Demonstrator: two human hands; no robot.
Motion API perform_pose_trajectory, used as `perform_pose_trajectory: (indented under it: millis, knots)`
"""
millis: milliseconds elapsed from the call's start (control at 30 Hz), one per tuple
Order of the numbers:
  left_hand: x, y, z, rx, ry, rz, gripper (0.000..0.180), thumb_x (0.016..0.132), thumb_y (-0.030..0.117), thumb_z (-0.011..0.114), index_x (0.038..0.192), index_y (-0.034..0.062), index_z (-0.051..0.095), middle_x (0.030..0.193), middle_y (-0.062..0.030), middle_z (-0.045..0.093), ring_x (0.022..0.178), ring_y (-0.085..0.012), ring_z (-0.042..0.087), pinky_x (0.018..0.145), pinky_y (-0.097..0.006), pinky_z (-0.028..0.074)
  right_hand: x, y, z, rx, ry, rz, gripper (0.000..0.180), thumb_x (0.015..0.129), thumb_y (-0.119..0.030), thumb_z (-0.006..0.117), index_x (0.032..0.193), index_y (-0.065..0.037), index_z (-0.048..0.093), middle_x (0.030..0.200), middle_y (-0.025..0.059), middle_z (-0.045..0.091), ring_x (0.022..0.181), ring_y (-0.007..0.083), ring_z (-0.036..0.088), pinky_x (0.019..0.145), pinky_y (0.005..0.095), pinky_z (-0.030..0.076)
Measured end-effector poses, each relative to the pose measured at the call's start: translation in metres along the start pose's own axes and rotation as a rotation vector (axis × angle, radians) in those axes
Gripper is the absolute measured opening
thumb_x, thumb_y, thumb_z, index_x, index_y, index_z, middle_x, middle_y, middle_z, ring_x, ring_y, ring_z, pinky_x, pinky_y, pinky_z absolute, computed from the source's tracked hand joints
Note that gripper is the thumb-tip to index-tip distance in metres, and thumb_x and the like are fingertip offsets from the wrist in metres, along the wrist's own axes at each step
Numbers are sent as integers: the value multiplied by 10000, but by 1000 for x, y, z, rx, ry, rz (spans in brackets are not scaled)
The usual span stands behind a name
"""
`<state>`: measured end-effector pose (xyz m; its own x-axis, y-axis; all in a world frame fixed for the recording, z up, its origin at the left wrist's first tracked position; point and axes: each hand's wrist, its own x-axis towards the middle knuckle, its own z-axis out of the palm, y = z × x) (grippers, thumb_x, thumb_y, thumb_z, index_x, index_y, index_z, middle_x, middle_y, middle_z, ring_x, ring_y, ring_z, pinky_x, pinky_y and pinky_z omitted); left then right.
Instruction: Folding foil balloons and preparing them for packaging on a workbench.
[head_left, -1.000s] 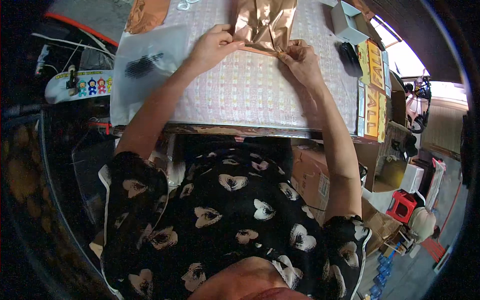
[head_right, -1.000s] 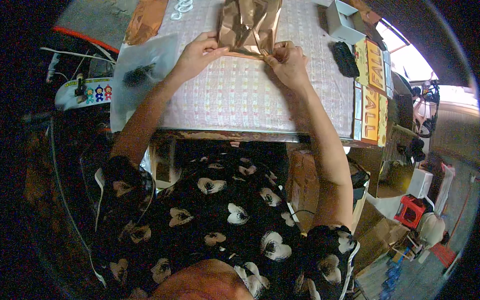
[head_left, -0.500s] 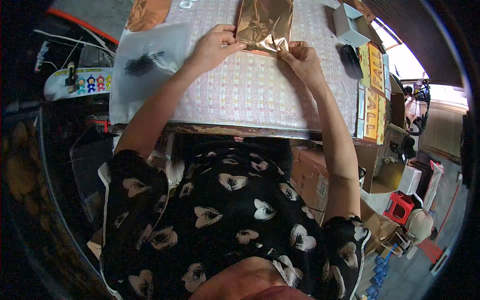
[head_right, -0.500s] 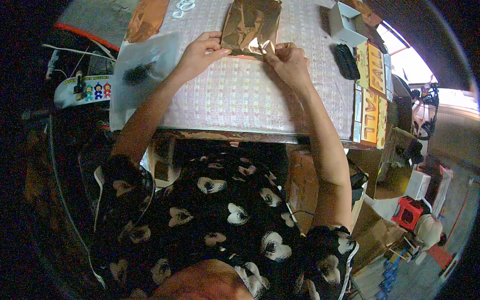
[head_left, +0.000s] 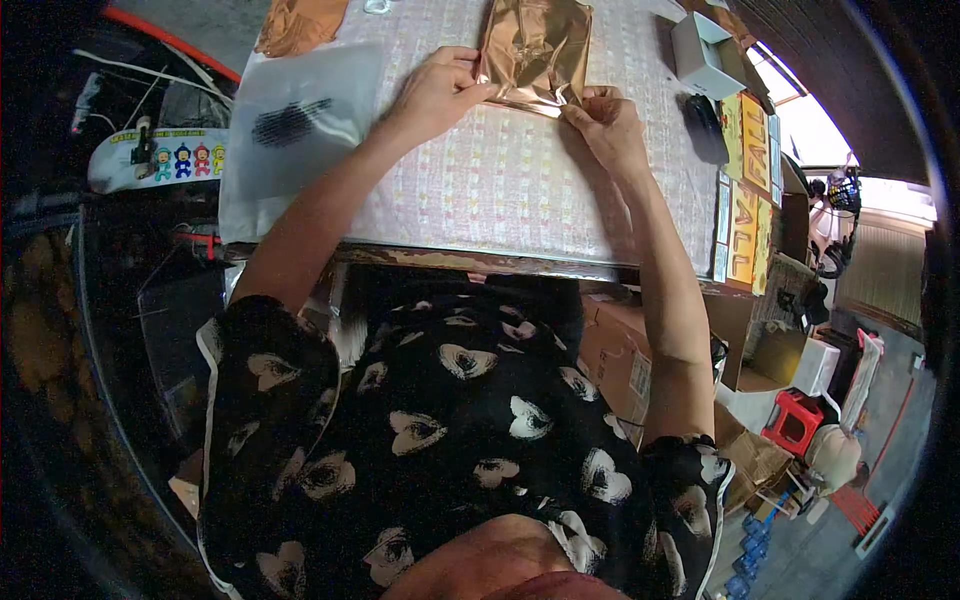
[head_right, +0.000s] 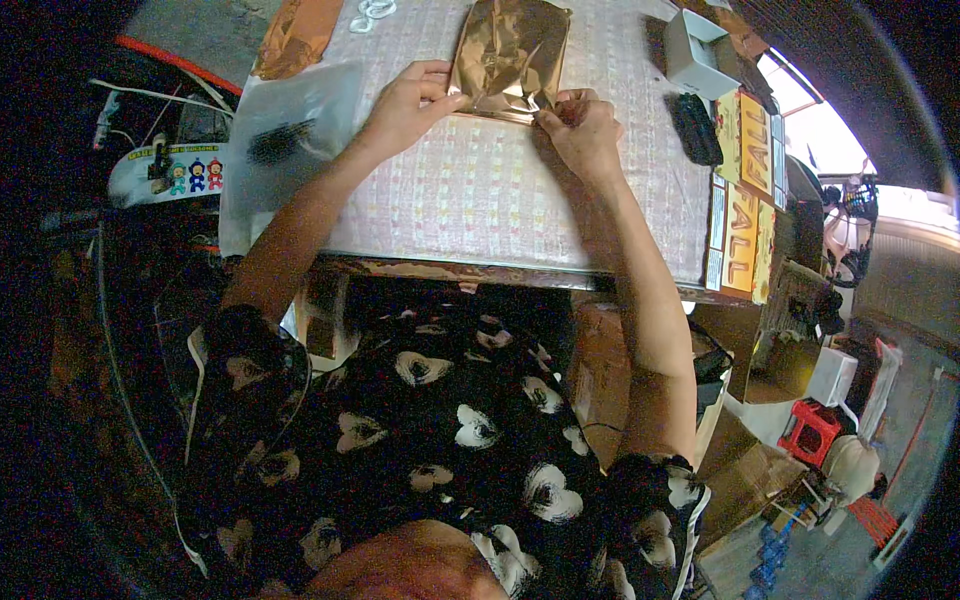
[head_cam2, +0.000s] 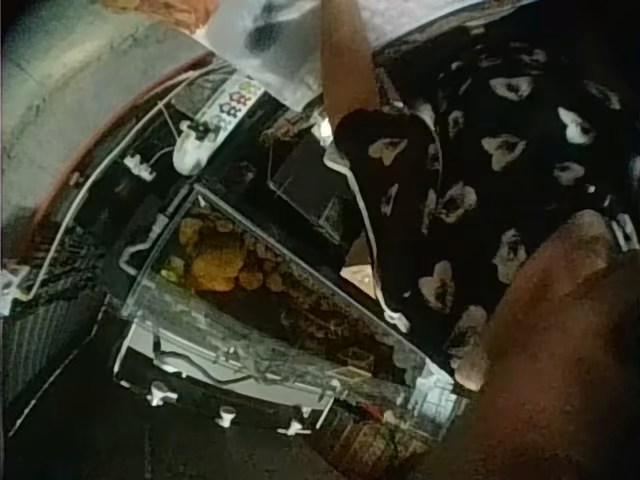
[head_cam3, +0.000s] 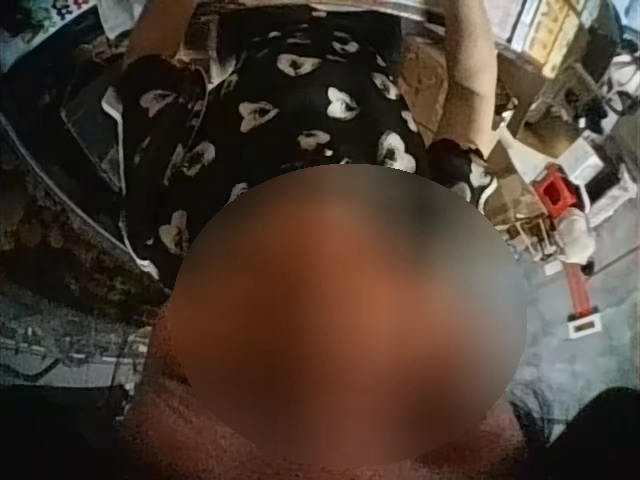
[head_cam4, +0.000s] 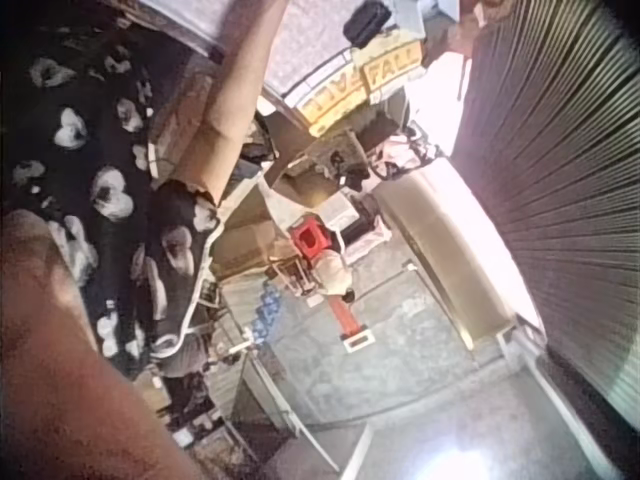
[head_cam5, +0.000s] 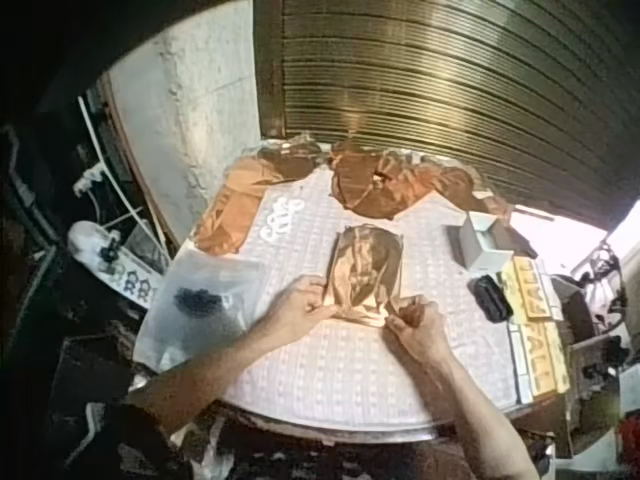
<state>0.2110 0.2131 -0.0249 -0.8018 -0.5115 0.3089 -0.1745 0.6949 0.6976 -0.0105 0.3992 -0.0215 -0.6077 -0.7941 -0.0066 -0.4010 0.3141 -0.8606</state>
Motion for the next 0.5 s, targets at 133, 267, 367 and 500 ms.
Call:
perform_pose_trajectory:
  millis: [133, 267, 367, 500]
  knots:
    - [-1, 5, -1, 34, 15, -22, 256, 931, 262, 774, 861, 16, 777, 1342, -122, 617, 1149, -250, 640, 943, -356, 513, -1, -2, -1, -131, 8, -65, 332, 864, -247, 829, 1041, -4, 688, 902, 115, 782, 824, 215, 735, 890, 372, 514]
    - [1, 6, -3, 18, 6, -29, 258, 919, 271, 787, 861, 19, 782, 1350, -126, 610, 1147, -254, 643, 939, -359, 514, 2, -1, -1, -22, 6, -41, 327, 879, -272, 820, 1026, 8, 738, 910, 114, 792, 804, 211, 738, 805, 383, 523]
    - [0, 4, -4, -12, -14, -13, 255, 913, 269, 796, 860, 20, 783, 1351, -136, 608, 1151, -257, 644, 945, -364, 514, -4, -17, 1, 2, 45, 13, 302, 892, -292, 806, 991, -8, 779, 902, 112, 797, 796, 208, 740, 789, 390, 514]
    - [1, 11, -2, -80, -12, -25, 230, 912, 237, 792, 869, 10, 784, 1368, -158, 601, 1176, -262, 640, 967, -369, 512, 5, 14, 13, -118, 154, -17, 277, 876, -320, 802, 945, -54, 772, 916, 104, 775, 957, 277, 682, 937, 472, 425]
